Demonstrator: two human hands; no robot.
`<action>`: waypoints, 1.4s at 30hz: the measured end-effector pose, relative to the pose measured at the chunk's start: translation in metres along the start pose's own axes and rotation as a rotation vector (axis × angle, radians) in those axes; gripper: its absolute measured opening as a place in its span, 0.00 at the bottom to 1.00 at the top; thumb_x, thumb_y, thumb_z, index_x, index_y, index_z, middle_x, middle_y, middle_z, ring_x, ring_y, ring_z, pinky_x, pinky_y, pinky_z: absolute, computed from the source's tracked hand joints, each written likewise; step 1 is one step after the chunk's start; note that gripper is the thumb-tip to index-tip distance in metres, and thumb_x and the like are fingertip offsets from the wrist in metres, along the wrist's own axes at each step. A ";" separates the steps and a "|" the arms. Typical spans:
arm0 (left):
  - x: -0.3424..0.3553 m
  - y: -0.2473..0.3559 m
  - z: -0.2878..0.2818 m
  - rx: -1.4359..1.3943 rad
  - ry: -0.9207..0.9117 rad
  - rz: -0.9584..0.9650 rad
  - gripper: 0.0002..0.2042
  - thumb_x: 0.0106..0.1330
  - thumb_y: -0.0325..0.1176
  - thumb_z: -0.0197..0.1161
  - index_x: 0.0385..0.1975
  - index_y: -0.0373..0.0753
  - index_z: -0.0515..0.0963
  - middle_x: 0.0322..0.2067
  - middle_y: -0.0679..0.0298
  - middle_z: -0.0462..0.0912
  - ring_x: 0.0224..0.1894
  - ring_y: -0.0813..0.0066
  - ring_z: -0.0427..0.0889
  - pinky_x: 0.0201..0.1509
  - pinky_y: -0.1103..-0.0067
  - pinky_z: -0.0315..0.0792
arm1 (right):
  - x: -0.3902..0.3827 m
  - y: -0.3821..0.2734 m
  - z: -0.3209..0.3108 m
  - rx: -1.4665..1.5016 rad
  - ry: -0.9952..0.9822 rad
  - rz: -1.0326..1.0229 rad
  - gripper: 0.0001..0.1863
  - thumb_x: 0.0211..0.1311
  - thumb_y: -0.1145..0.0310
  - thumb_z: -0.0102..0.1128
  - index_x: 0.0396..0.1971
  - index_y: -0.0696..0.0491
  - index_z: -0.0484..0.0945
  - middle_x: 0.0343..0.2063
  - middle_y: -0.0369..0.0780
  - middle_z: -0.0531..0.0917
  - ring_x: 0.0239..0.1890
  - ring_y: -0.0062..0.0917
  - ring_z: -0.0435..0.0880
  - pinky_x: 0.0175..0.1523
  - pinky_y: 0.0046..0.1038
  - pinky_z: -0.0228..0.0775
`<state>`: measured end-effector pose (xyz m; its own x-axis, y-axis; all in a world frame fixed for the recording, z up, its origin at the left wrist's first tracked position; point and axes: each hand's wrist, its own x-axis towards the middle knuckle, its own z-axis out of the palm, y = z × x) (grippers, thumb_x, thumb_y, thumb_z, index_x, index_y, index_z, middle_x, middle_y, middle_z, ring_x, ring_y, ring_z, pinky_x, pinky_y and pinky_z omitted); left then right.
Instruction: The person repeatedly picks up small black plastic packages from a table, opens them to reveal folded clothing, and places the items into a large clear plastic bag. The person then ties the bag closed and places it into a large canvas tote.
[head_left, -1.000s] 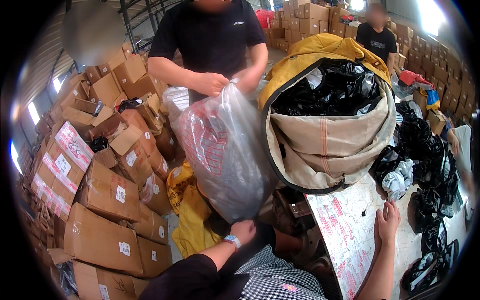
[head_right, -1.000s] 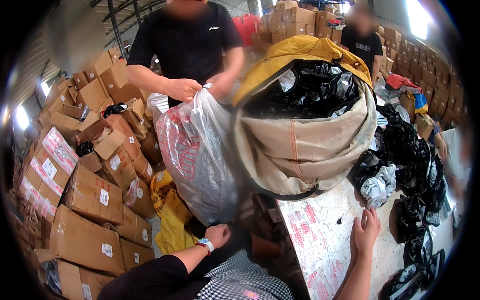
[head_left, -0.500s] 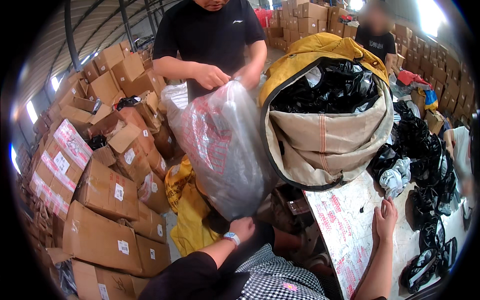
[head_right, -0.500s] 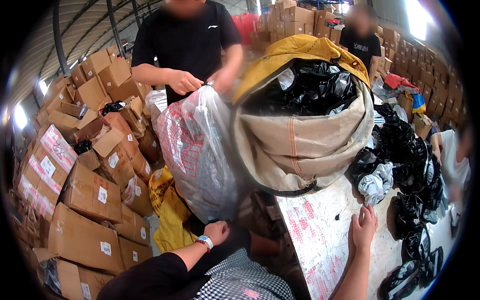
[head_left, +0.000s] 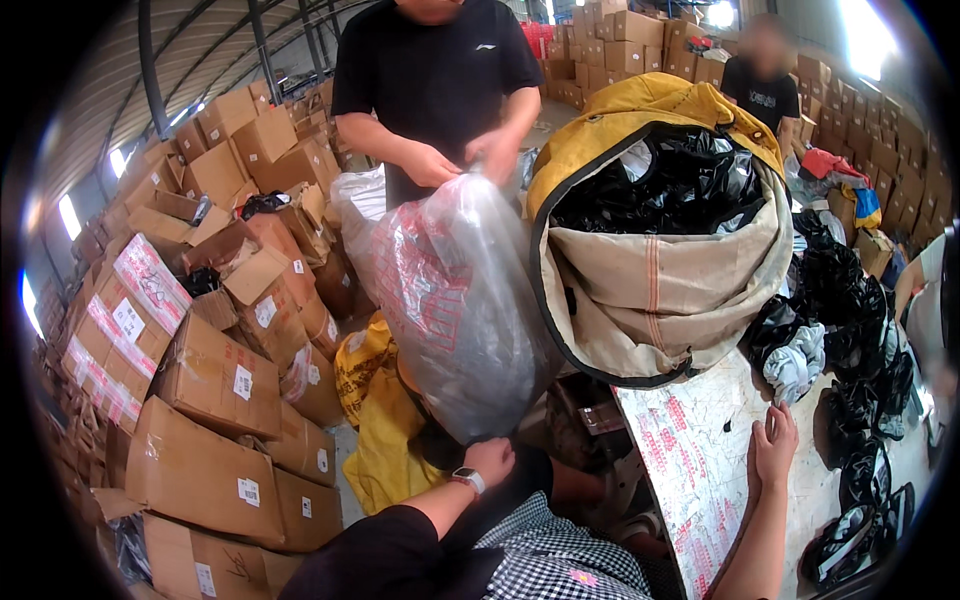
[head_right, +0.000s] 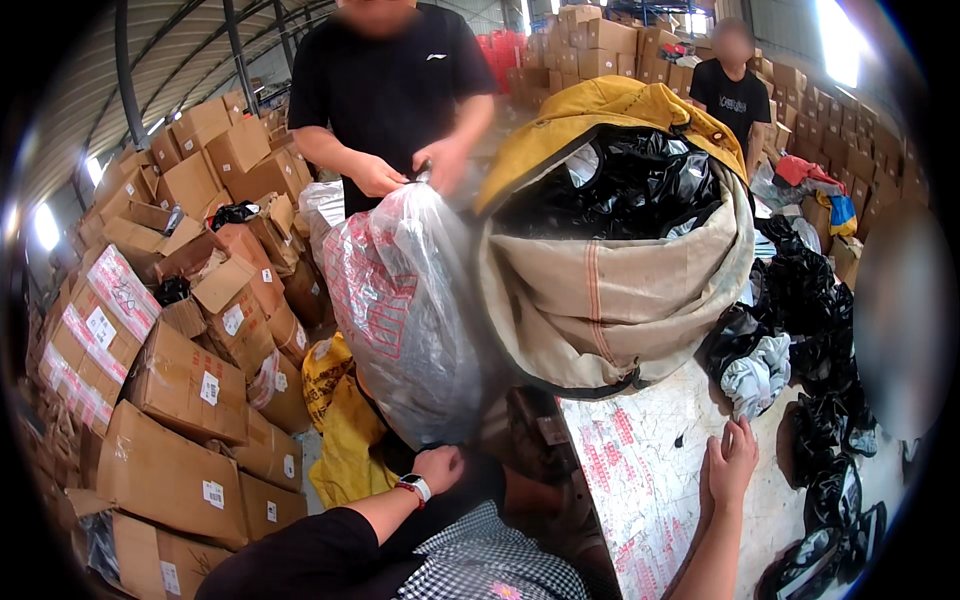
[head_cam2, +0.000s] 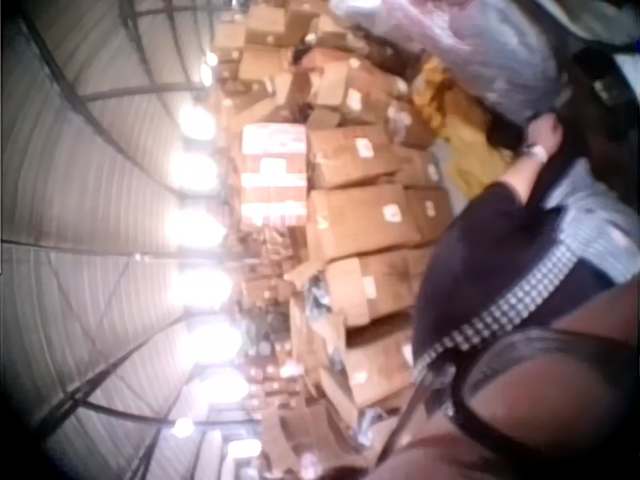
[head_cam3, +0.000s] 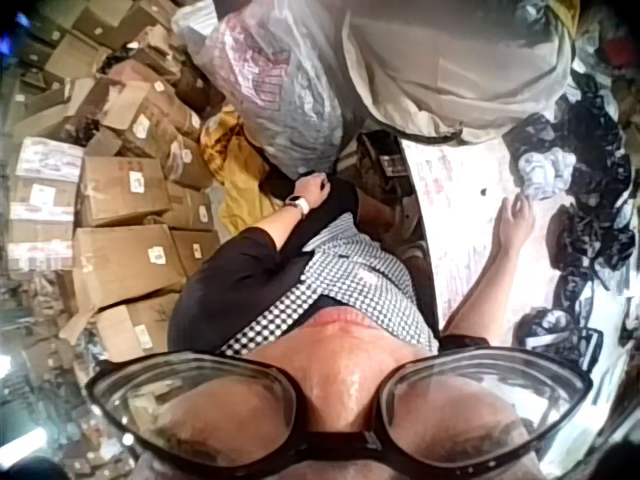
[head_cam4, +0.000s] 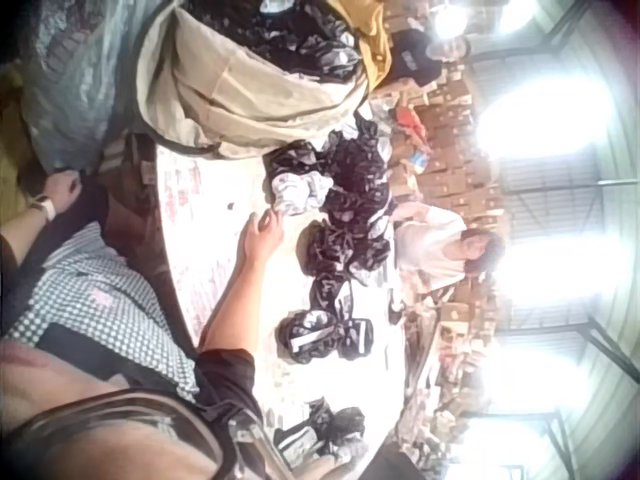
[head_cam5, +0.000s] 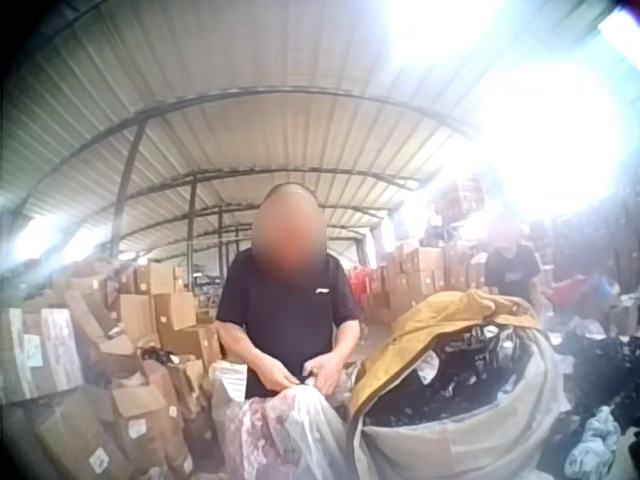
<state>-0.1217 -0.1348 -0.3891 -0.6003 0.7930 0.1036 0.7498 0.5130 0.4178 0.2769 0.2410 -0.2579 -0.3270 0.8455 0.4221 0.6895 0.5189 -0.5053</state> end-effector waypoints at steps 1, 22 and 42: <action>0.000 0.000 0.000 0.001 0.000 0.001 0.09 0.63 0.41 0.63 0.29 0.43 0.77 0.31 0.58 0.83 0.36 0.53 0.83 0.40 0.59 0.75 | 0.000 0.000 0.000 0.003 0.003 -0.005 0.22 0.57 0.69 0.68 0.52 0.59 0.80 0.64 0.49 0.75 0.65 0.44 0.73 0.70 0.39 0.62; 0.147 0.069 -0.219 -0.313 1.075 0.316 0.14 0.62 0.29 0.67 0.47 0.36 0.76 0.50 0.53 0.73 0.55 0.54 0.74 0.62 0.64 0.68 | 0.004 0.001 0.002 0.062 0.053 -0.003 0.17 0.57 0.70 0.66 0.46 0.60 0.81 0.59 0.50 0.80 0.61 0.46 0.77 0.67 0.39 0.65; 0.124 0.073 -0.228 -0.299 0.802 0.406 0.12 0.62 0.30 0.67 0.43 0.37 0.76 0.47 0.53 0.78 0.53 0.52 0.77 0.58 0.63 0.71 | -0.013 -0.028 -0.003 0.045 0.222 -0.062 0.16 0.60 0.76 0.61 0.48 0.60 0.79 0.59 0.52 0.77 0.59 0.46 0.77 0.65 0.38 0.67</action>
<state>-0.2050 -0.0742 -0.1396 -0.4044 0.3735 0.8349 0.9079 0.0536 0.4158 0.2632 0.2152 -0.2468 -0.2140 0.7659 0.6063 0.6416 0.5782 -0.5040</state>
